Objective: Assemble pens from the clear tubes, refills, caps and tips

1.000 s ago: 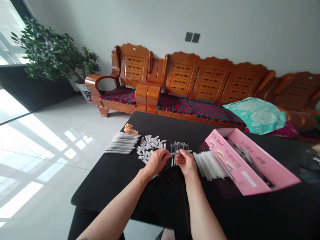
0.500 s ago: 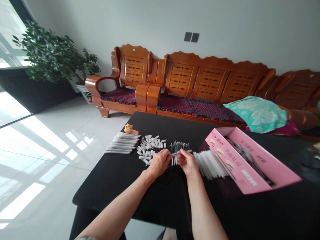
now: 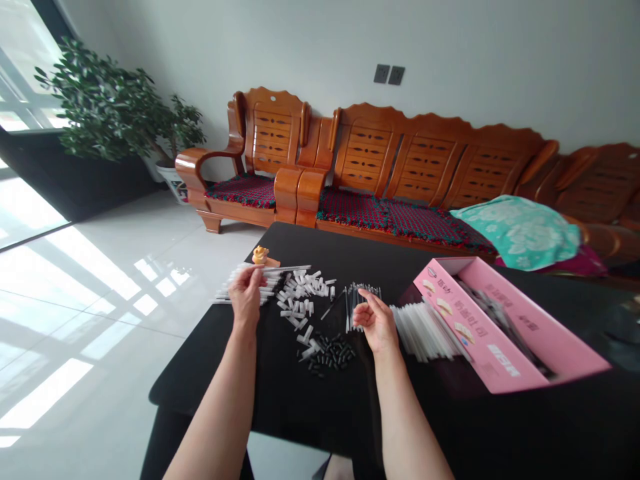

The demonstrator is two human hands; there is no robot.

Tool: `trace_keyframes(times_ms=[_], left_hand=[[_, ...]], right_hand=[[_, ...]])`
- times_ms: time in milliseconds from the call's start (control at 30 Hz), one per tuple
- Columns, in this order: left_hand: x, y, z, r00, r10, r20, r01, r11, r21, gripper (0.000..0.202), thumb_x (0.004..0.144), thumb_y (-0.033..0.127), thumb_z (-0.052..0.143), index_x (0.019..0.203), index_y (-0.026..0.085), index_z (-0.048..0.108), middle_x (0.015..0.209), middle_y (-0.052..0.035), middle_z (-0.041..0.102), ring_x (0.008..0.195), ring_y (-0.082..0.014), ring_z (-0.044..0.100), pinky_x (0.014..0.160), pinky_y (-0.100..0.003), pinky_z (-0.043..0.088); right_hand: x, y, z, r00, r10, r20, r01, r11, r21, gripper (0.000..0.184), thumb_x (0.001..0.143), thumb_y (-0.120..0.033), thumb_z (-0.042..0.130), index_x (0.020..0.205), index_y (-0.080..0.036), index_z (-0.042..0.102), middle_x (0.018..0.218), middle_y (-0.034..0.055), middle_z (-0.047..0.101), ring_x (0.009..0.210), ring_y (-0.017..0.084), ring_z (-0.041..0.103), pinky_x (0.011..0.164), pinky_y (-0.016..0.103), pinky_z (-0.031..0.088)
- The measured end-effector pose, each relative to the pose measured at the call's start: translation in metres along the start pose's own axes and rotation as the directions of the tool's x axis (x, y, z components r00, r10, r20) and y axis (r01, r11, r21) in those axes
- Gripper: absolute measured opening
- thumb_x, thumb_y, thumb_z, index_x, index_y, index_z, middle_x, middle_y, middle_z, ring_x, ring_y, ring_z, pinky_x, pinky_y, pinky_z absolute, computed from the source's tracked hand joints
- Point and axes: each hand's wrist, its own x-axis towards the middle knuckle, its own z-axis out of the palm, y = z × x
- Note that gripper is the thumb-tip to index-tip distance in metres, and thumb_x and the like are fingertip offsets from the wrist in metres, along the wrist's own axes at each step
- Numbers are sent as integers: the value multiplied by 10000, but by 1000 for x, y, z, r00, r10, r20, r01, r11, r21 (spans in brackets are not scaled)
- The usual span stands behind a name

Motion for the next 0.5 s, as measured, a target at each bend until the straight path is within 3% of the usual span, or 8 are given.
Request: trace_keyframes(times_ms=[167,500], left_hand=[[26,-12,-35,964,-6,-266,54,984,172,343,780,398,574,937,124,709,587,20,565,534,-101,528,512,-197,428],[39,-38,-52,860,-164,-484,245,963,110,374,692,398,619,924,115,695,602,-8,625,551,-159,638,566,-273,549]], right_hand=[[-2,0,4,1000,2,-2,-2,1000,-23,410,743,-374,759,1059,-131,662,604,30,721,444,170,666,403,253,570],[-1,-3,0,996,-66,-60,66,998,-3,413,720,-356,769,1044,-124,664,597,33,719,437,172,661,386,252,554]])
